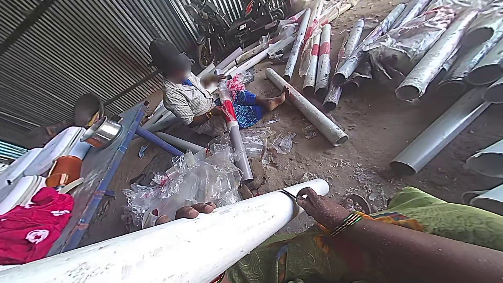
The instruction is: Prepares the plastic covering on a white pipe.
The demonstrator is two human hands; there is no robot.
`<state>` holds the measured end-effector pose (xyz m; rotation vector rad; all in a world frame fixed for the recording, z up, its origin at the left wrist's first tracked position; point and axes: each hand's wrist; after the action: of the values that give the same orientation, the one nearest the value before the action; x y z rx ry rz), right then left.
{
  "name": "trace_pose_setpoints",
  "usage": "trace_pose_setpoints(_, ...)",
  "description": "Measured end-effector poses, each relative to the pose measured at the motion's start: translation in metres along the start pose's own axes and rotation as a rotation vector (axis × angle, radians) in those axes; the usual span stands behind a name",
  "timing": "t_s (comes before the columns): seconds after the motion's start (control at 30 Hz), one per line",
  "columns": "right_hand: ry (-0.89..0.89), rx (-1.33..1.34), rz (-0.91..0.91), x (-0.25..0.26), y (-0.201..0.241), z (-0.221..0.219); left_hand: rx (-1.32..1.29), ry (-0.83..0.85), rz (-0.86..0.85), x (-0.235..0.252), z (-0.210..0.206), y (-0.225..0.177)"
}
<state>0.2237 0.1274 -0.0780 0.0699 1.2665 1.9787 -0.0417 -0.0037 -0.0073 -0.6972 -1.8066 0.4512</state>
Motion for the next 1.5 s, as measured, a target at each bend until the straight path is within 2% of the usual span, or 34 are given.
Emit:
trace_pose_setpoints(0.13, 0.001, -0.004, -0.005, 0.000, 0.001, 0.000, 0.015, -0.028, -0.006, 0.000, -0.003, 0.000)
trace_pose_setpoints(0.33, -0.009, -0.003, 0.001, 0.000, 0.000, -0.001, -0.031, 0.042, 0.024, -0.001, 0.006, -0.002)
trace_pose_setpoints(0.5, -0.014, 0.003, 0.008, -0.001, 0.001, -0.001, -0.029, 0.010, 0.015, -0.001, 0.003, -0.001)
trace_pose_setpoints(0.63, 0.003, 0.019, 0.010, -0.002, 0.001, 0.001, -0.039, 0.067, 0.036, -0.001, 0.009, -0.002)
trace_pose_setpoints(0.7, 0.005, 0.014, 0.010, -0.002, 0.002, 0.001, -0.025, -0.005, 0.033, -0.001, -0.001, -0.003)
trace_pose_setpoints(0.8, -0.003, 0.011, 0.019, -0.002, 0.002, 0.001, 0.077, -0.450, -0.015, 0.008, -0.057, -0.001)
trace_pose_setpoints(0.87, -0.007, 0.011, 0.019, -0.001, 0.001, 0.000, 0.105, -0.522, -0.019, 0.012, -0.070, -0.001)
trace_pose_setpoints(1.03, -0.010, 0.016, 0.016, -0.002, 0.000, 0.000, 0.133, -0.530, -0.022, 0.014, -0.077, -0.002)
trace_pose_setpoints(1.17, -0.010, 0.023, 0.021, -0.002, 0.001, 0.000, 0.105, -0.476, -0.038, 0.012, -0.071, 0.001)
trace_pose_setpoints(1.27, -0.006, 0.014, 0.013, -0.003, 0.002, 0.000, 0.124, -0.589, -0.026, 0.017, -0.083, 0.000)
trace_pose_setpoints(1.33, -0.009, 0.009, 0.011, -0.003, 0.003, 0.000, 0.108, -0.602, -0.009, 0.012, -0.076, -0.001)
trace_pose_setpoints(1.37, -0.010, 0.010, 0.016, -0.003, 0.002, 0.000, 0.107, -0.582, -0.014, 0.008, -0.067, 0.000)
trace_pose_setpoints(1.43, -0.004, 0.014, 0.021, -0.002, 0.002, 0.000, 0.086, -0.311, -0.055, -0.007, -0.026, 0.006)
trace_pose_setpoints(1.5, 0.002, 0.023, 0.010, -0.002, 0.002, 0.000, 0.084, -0.321, -0.067, -0.006, -0.026, 0.007)
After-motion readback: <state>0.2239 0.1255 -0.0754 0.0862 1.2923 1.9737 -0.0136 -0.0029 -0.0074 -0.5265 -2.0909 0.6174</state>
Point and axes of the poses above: each hand's wrist, its own x-axis towards the middle knuckle, its own z-axis out of the back of the hand, y = z × x, and after that the axes turned 5 degrees about z, right-handed
